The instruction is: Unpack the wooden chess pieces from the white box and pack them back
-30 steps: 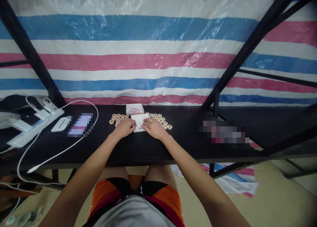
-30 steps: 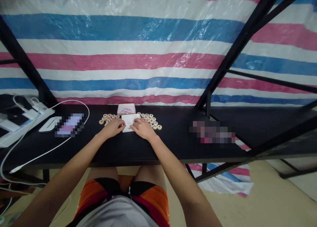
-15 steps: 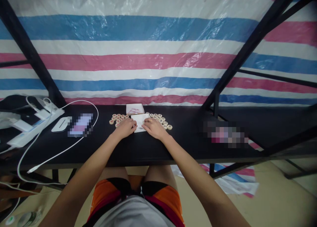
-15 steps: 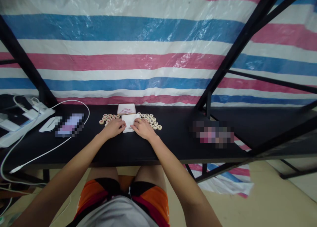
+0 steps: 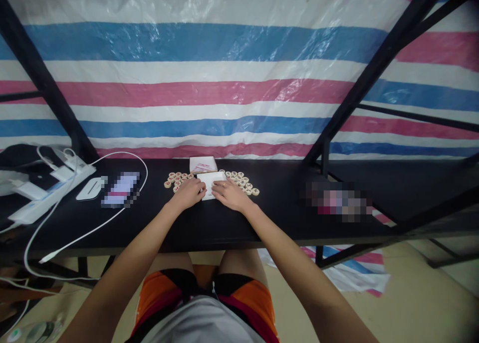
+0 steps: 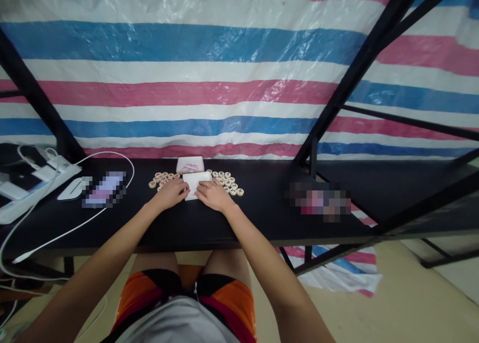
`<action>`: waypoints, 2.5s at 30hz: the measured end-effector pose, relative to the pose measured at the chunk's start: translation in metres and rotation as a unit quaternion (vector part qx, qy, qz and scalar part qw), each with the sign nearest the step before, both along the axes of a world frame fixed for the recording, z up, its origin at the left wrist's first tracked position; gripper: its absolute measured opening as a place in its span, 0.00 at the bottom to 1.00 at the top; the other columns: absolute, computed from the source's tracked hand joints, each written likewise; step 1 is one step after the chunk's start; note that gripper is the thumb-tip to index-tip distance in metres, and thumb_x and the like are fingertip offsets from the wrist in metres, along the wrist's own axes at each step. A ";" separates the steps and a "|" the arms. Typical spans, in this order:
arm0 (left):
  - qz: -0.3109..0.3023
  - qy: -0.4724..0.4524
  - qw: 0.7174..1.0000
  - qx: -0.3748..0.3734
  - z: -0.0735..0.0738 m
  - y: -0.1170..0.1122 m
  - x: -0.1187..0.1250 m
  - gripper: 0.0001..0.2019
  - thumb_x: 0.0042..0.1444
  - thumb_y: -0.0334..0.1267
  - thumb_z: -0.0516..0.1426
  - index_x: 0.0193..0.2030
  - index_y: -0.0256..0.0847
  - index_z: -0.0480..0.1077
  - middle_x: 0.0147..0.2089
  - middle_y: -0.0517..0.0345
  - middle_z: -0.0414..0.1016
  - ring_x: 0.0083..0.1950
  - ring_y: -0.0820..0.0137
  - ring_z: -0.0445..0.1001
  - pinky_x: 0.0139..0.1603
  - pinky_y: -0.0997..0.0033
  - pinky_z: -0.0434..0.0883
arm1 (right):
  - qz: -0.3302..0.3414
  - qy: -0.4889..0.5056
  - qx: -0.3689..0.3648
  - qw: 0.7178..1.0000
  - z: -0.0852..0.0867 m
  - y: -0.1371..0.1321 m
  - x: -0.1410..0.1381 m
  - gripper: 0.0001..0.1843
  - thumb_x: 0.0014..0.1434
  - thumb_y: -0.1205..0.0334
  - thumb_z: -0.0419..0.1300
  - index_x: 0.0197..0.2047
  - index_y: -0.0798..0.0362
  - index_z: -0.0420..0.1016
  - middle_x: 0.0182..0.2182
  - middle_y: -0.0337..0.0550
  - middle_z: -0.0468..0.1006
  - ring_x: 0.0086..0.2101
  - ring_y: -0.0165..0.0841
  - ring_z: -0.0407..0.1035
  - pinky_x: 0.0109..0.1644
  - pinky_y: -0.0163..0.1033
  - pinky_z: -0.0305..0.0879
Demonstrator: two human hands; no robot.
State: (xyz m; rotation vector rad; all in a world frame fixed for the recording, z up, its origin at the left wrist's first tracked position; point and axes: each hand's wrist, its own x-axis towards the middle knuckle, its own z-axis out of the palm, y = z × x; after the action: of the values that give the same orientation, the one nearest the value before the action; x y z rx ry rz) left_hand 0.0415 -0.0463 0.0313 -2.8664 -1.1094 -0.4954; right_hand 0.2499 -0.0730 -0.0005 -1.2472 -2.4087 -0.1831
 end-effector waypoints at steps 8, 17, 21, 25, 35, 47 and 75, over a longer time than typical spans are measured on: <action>-0.014 -0.019 1.000 0.019 -0.005 0.001 0.000 0.11 0.62 0.37 0.51 0.36 0.37 0.73 0.35 0.51 0.72 0.41 0.63 0.70 0.46 0.63 0.66 | 0.033 0.029 0.014 0.999 0.004 -0.002 0.000 0.18 0.66 0.57 0.49 0.43 0.54 0.78 0.46 0.49 0.74 0.45 0.38 0.68 0.55 0.46 0.62; -0.001 -0.080 0.995 0.056 -0.015 0.006 0.002 0.15 0.60 0.41 0.56 0.52 0.39 0.68 0.46 0.48 0.73 0.51 0.58 0.69 0.55 0.55 0.65 | 0.084 0.072 0.034 0.993 0.004 -0.006 -0.001 0.15 0.62 0.59 0.53 0.48 0.52 0.75 0.54 0.51 0.68 0.53 0.41 0.63 0.58 0.50 0.64; -0.021 -0.115 0.992 0.045 -0.019 0.009 0.002 0.15 0.60 0.39 0.55 0.53 0.40 0.67 0.47 0.49 0.73 0.51 0.60 0.70 0.55 0.56 0.67 | 0.105 0.091 0.060 0.989 0.007 -0.010 -0.002 0.17 0.60 0.62 0.53 0.51 0.52 0.73 0.56 0.52 0.66 0.55 0.42 0.61 0.59 0.53 0.63; -0.049 -0.146 0.988 0.024 -0.022 0.014 0.002 0.13 0.60 0.36 0.55 0.51 0.40 0.67 0.48 0.49 0.74 0.51 0.62 0.71 0.55 0.58 0.67 | 0.117 0.092 0.070 0.986 0.008 -0.011 -0.003 0.18 0.58 0.65 0.54 0.52 0.52 0.72 0.56 0.53 0.65 0.54 0.42 0.62 0.58 0.54 0.64; -0.091 -0.201 0.974 -0.049 -0.017 0.014 -0.003 0.09 0.59 0.33 0.55 0.46 0.40 0.70 0.46 0.52 0.75 0.49 0.65 0.73 0.52 0.61 0.69 | 0.130 0.074 0.089 0.985 0.000 -0.009 -0.001 0.22 0.58 0.65 0.54 0.57 0.50 0.68 0.59 0.53 0.63 0.55 0.41 0.64 0.56 0.51 0.68; 0.120 -0.147 0.982 -0.010 0.013 0.021 -0.040 0.09 0.56 0.38 0.55 0.43 0.41 0.72 0.42 0.51 0.73 0.46 0.62 0.71 0.50 0.63 0.67 | -0.004 0.089 0.110 0.990 0.009 -0.003 0.011 0.21 0.63 0.62 0.50 0.58 0.51 0.67 0.53 0.53 0.70 0.52 0.41 0.67 0.54 0.48 0.67; 0.220 -0.219 0.896 -0.317 0.003 0.036 -0.124 0.19 0.35 0.52 0.63 0.29 0.41 0.68 0.26 0.62 0.73 0.32 0.67 0.72 0.34 0.71 0.67 | -0.179 0.197 0.074 0.961 -0.005 0.020 0.051 0.16 0.58 0.65 0.50 0.46 0.54 0.73 0.38 0.50 0.74 0.40 0.41 0.68 0.48 0.46 0.66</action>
State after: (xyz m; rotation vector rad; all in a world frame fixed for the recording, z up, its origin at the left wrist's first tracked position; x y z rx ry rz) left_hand -0.0825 -0.0106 0.0345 -2.8739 -2.3084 -0.9157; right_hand 0.3009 -0.0535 -0.0051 -1.4814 -1.7909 -0.1941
